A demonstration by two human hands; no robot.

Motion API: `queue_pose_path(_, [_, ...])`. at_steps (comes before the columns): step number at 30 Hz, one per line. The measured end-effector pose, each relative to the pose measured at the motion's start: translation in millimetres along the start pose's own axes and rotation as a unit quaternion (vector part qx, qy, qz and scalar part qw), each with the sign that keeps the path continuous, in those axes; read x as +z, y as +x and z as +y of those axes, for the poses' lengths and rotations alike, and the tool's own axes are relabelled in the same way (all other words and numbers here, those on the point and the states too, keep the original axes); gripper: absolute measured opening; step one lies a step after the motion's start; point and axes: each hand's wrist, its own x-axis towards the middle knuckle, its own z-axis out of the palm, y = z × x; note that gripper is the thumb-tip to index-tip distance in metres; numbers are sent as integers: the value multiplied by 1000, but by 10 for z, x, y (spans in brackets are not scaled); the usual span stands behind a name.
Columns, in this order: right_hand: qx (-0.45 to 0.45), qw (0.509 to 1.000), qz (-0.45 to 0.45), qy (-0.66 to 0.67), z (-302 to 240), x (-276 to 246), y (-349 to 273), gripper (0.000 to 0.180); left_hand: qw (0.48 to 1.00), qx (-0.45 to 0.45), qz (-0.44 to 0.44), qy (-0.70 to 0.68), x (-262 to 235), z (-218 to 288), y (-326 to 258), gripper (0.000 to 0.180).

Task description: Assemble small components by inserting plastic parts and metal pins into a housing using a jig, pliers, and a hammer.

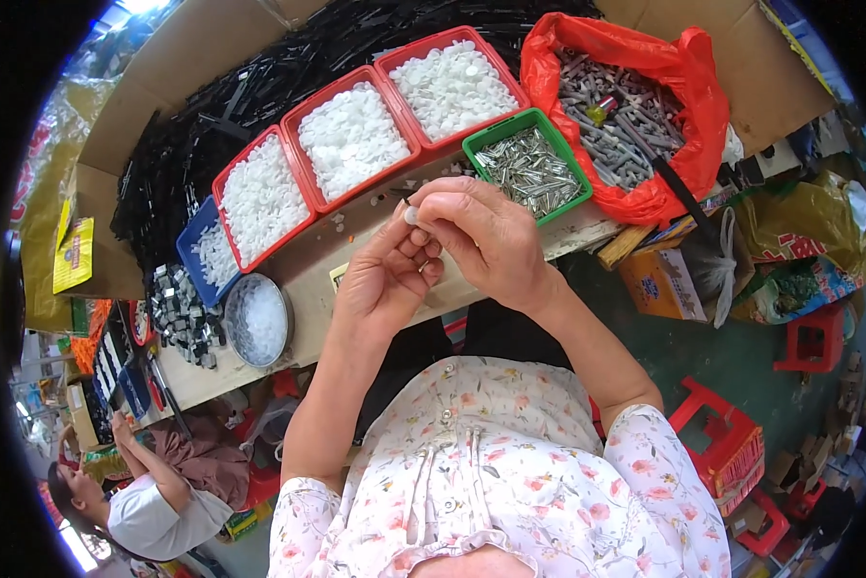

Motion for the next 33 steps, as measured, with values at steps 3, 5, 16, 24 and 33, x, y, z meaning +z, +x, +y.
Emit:
queue_pose_path(3, [6,1000,-7,0,-26,13,12,14,1000,-2,1,-9,4,11,-21,15])
queue_pose_path(5, [0,1000,-10,-7,-52,8,21,15,1000,-3,-2,-14,11,9,-49,15])
queue_pose_path(16, [8,998,-57,-11,-327,-16,-3,17,989,84,17,122,-38,48,-263,14])
queue_pose_path(24, [86,993,-84,10,-365,-15,-9,15,954,200,4,223,-98,39,-385,17])
queue_pose_path(33, [138,986,-68,65,-494,159,-69,14,857,340,-36,386,-285,67,-480,32])
